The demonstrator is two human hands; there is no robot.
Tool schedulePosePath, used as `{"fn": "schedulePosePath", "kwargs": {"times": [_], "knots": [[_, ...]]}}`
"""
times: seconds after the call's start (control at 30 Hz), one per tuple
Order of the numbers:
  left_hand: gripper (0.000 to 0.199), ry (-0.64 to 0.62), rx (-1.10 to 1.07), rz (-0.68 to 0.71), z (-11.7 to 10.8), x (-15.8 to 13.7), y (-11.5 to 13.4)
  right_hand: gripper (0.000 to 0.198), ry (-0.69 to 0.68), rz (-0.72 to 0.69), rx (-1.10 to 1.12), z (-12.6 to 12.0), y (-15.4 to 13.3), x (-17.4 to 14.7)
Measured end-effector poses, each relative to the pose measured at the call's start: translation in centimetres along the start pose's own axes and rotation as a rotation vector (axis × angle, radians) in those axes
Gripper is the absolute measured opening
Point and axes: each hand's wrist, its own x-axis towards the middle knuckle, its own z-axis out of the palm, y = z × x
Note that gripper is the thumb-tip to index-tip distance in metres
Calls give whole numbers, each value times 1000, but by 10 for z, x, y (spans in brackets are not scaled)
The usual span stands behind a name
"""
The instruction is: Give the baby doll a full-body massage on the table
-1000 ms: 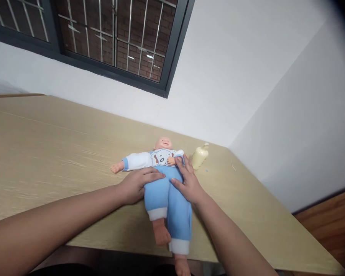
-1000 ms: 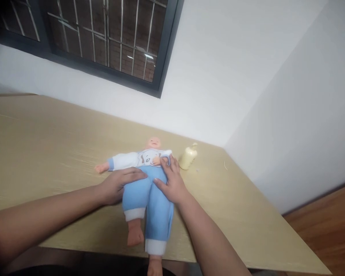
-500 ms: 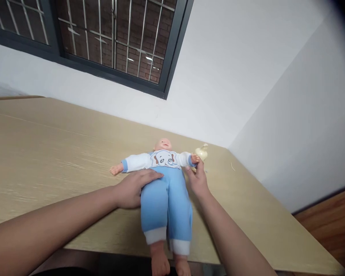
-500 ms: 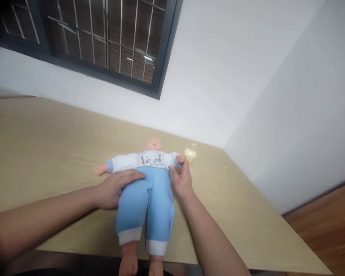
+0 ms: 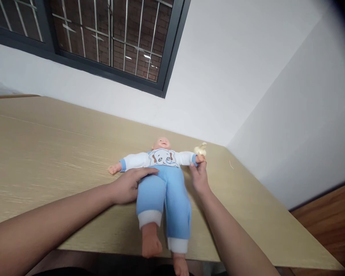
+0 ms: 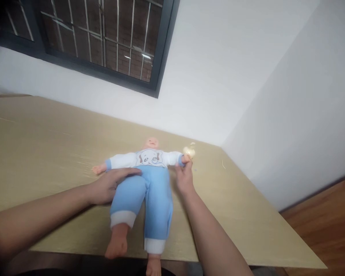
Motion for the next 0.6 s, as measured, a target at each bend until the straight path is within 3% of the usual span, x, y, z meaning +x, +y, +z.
{"fn": "schedulePosePath", "kwargs": {"times": [0.17, 0.37, 0.6], "knots": [[53, 50, 29, 46, 7, -1, -8, 94, -329, -207, -255, 11, -30, -16], [36, 41, -41, 81, 9, 5, -3, 82, -487, -217, -461, 11, -38, -18], [37, 52, -47, 130, 13, 7, -5, 74, -541, -252, -541, 11, -42, -16]]}}
